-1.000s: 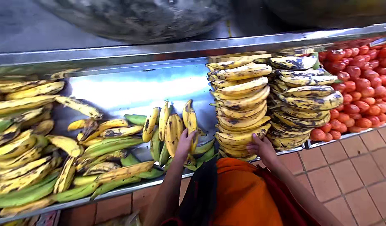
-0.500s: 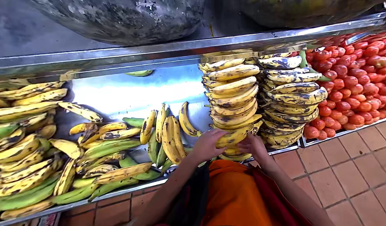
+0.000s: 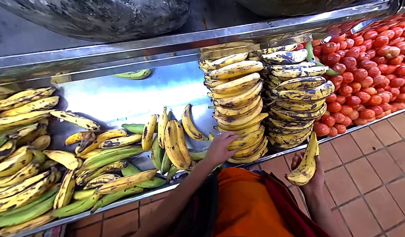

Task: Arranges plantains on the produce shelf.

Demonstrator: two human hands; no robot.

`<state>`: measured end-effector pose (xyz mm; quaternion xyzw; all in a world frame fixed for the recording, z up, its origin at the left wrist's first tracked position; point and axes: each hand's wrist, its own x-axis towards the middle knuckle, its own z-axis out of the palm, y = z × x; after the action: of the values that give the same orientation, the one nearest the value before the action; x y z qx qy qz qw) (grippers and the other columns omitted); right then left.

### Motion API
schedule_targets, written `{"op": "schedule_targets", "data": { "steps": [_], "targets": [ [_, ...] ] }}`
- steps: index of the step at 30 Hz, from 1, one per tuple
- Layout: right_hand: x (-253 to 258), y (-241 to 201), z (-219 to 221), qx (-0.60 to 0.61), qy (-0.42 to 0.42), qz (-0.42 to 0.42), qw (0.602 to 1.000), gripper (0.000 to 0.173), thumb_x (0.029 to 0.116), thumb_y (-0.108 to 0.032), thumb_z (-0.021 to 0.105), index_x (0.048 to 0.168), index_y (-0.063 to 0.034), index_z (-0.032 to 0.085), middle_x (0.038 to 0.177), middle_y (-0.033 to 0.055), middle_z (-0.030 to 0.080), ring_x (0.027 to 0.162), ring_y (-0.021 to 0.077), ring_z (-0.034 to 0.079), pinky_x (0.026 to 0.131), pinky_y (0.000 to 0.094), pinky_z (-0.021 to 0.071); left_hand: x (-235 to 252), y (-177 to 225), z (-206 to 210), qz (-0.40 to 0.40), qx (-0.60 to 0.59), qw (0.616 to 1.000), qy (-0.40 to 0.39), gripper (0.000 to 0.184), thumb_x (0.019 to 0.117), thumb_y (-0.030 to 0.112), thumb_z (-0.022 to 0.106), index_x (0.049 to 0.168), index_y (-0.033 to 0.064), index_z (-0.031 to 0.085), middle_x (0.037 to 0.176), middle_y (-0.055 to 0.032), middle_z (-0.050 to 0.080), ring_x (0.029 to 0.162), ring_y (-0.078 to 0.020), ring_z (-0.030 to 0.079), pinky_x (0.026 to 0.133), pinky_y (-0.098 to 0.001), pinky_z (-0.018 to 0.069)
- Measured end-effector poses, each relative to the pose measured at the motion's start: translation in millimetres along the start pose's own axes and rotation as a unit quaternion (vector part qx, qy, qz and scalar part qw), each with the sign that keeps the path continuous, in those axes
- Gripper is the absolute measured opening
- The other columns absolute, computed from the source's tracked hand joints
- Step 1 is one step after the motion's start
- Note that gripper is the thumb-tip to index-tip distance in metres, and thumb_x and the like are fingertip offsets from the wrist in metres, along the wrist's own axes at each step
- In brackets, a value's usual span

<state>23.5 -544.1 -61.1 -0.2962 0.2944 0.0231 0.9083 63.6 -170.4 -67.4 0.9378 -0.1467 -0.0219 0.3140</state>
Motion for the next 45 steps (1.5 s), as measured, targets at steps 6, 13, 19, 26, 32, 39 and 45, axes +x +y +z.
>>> {"op": "schedule_targets", "data": {
  "steps": [6, 13, 19, 26, 32, 39, 45],
  "targets": [
    [-23, 14, 1, -0.077, -0.179, 0.048, 0.98, 0.074, 0.088, -0.073, 0.059, 0.132, -0.0136, 0.059, 0.114, 0.0171, 0.07, 0.103, 0.0337, 0.069, 0.096, 0.0569, 0.055, 35, 14, 33, -0.014, 0.036, 0.998, 0.043, 0.051, 0.0896, 0.044, 0.077, 0.135, 0.0229, 0.068, 0.13, -0.0024, 0.067, 0.121, -0.0229, 0.062, 0.105, -0.0486, 0.0495],
    [-30, 36, 33, -0.238, -0.293, -0.025, 0.926, 0.071, 0.105, -0.038, 0.056, 0.159, -0.011, 0.019, 0.117, 0.0232, 0.064, 0.104, 0.0354, 0.068, 0.092, 0.0533, 0.058, 3, -13, 34, 0.029, 0.025, 0.993, 0.111, 0.058, 0.0853, 0.042, 0.082, 0.137, 0.0242, 0.063, 0.139, 0.0002, 0.061, 0.133, -0.0218, 0.054, 0.112, -0.0545, 0.0424],
    [-4, 11, 120, -0.682, -0.384, -0.273, 0.559, 0.058, 0.0869, -0.033, 0.08, 0.141, -0.0278, 0.061, 0.129, -0.004, 0.066, 0.122, 0.0146, 0.059, 0.109, 0.0438, 0.0481, -23, -40, 29, -0.05, 0.013, 0.978, 0.2, 0.062, 0.0789, 0.037, 0.088, 0.134, 0.0189, 0.065, 0.141, -0.0024, 0.06, 0.134, -0.0268, 0.053, 0.112, -0.0584, 0.0397],
    [54, 83, 169, -0.762, -0.406, -0.431, 0.262, 0.055, 0.0782, -0.014, 0.085, 0.13, -0.0238, 0.07, 0.128, 0.0068, 0.064, 0.122, 0.0283, 0.057, 0.11, 0.0543, 0.0431, -19, -39, 38, -0.22, -0.269, 0.919, 0.186, 0.103, 0.0654, 0.028, 0.098, 0.15, 0.0063, 0.042, 0.148, -0.0178, 0.046, 0.124, -0.0279, 0.058, 0.099, -0.0474, 0.055],
    [71, 86, 163, -0.732, -0.396, -0.459, 0.31, 0.05, 0.0801, -0.019, 0.086, 0.128, -0.0253, 0.072, 0.119, 0.0077, 0.067, 0.119, 0.0306, 0.059, 0.107, 0.0547, 0.0451, -13, -34, 27, -0.301, -0.495, 0.807, 0.112, 0.073, 0.0844, 0.014, 0.084, 0.143, 0.0028, 0.042, 0.118, -0.0162, 0.067, 0.099, -0.0257, 0.07, 0.089, -0.0455, 0.0594],
    [68, 93, 155, -0.741, -0.375, -0.469, 0.301, 0.051, 0.0832, -0.021, 0.084, 0.132, -0.0283, 0.07, 0.121, 0.0065, 0.067, 0.12, 0.0294, 0.059, 0.107, 0.0528, 0.0452, 1, -28, 9, -0.427, -0.542, 0.716, 0.104, 0.039, 0.0955, 0.003, 0.066, 0.132, -0.0035, 0.054, 0.117, -0.0219, 0.065, 0.092, -0.0283, 0.069, 0.081, -0.0425, 0.0594],
    [69, 96, 149, -0.74, -0.355, -0.49, 0.294, 0.052, 0.0829, -0.023, 0.084, 0.132, -0.0297, 0.07, 0.124, 0.0054, 0.066, 0.122, 0.0287, 0.058, 0.111, 0.0558, 0.0396, 5, -25, 0, -0.489, -0.568, 0.655, 0.097, 0.042, 0.101, 0.007, 0.056, 0.141, -0.0015, 0.047, 0.128, -0.0244, 0.059, 0.102, -0.0322, 0.067, 0.086, -0.0442, 0.058]
  ]
}}
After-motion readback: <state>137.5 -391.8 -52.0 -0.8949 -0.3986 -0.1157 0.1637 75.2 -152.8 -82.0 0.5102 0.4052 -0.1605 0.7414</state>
